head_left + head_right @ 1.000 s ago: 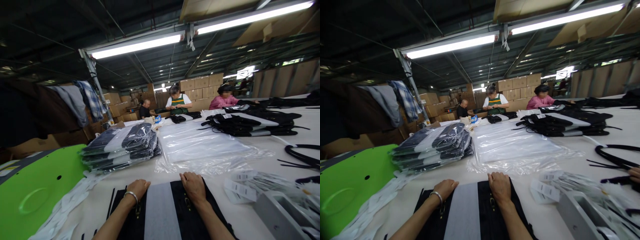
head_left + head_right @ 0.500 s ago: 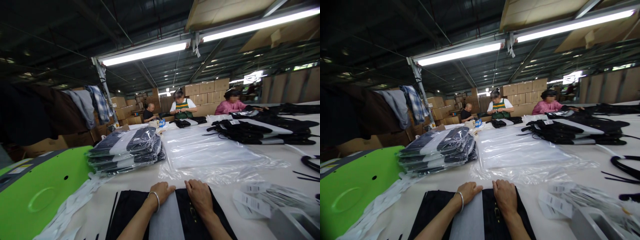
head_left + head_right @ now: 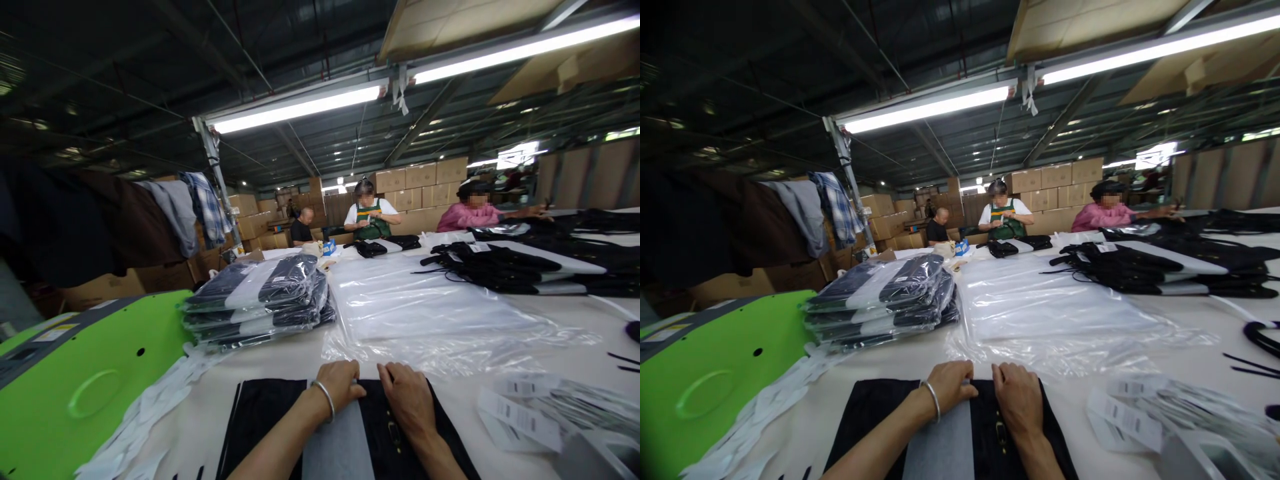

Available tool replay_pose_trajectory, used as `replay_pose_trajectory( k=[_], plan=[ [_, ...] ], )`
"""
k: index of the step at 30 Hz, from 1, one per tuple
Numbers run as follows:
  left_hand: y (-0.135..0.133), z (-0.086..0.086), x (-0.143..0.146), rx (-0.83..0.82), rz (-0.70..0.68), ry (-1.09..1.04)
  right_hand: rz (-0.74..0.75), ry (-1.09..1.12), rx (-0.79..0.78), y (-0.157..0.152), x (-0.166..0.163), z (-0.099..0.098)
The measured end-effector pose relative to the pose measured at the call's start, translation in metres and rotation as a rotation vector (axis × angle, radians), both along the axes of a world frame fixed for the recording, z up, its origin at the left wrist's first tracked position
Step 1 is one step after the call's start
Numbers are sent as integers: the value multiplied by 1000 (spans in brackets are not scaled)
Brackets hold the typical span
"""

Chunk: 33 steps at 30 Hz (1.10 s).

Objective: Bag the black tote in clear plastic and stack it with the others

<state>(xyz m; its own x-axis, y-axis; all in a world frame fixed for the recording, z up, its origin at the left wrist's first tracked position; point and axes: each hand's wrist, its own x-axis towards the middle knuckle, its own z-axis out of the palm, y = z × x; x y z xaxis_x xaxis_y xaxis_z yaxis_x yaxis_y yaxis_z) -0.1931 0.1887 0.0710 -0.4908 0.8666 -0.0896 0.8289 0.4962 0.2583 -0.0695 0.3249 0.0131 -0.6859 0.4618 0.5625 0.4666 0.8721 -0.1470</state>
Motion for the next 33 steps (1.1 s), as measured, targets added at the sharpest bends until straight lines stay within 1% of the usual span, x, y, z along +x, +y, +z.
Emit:
replay_pose_trajectory(
  k=[4, 7, 9, 11, 14, 16, 18, 20, 21, 24, 26, 27, 28, 30, 31, 33],
  plan=[
    [6, 2, -11, -89, 11, -23, 12, 20, -15, 2, -1, -3],
    [5, 8, -26, -198, -42, -80, 5, 31, -35, 3, -2, -4],
    [0, 10, -30, -222, -55, -75, 1, 18, -29, 3, -2, -3],
    [-6, 7, -26, -197, -23, -18, 2, -3, -16, 2, -1, -2],
    [-12, -3, -13, -139, 32, 80, -1, -13, -18, 0, 0, 0],
    [-14, -8, -7, -109, 38, 106, 3, -19, -18, 0, 1, 1],
    [-21, -9, -7, -68, 34, 122, 11, -29, -13, 0, 1, 1],
    [-38, -5, -14, -34, 67, 198, 4, -24, -19, 1, 1, 0],
    [-52, -2, -19, -34, 108, 259, -1, -14, -25, 2, 0, -2],
    [-102, 7, -39, -104, 282, 434, -11, 14, -30, 3, -2, -5],
    [-133, 10, -51, -146, 356, 440, -17, 22, -19, 3, -3, -6],
    [-145, 10, -56, -148, 382, 408, -18, 23, -11, 3, -3, -6],
    [-153, 8, -60, -145, 413, 356, -17, 24, -4, 3, -3, -7],
    [-160, 1, -66, -135, 477, 249, -14, 24, 1, 3, -3, -6],
    [-160, -3, -68, -135, 502, 210, -14, 21, -2, 3, -3, -5],
    [-156, -10, -72, -147, 508, 181, -28, 12, -5, 3, -2, -3]
  ],
)
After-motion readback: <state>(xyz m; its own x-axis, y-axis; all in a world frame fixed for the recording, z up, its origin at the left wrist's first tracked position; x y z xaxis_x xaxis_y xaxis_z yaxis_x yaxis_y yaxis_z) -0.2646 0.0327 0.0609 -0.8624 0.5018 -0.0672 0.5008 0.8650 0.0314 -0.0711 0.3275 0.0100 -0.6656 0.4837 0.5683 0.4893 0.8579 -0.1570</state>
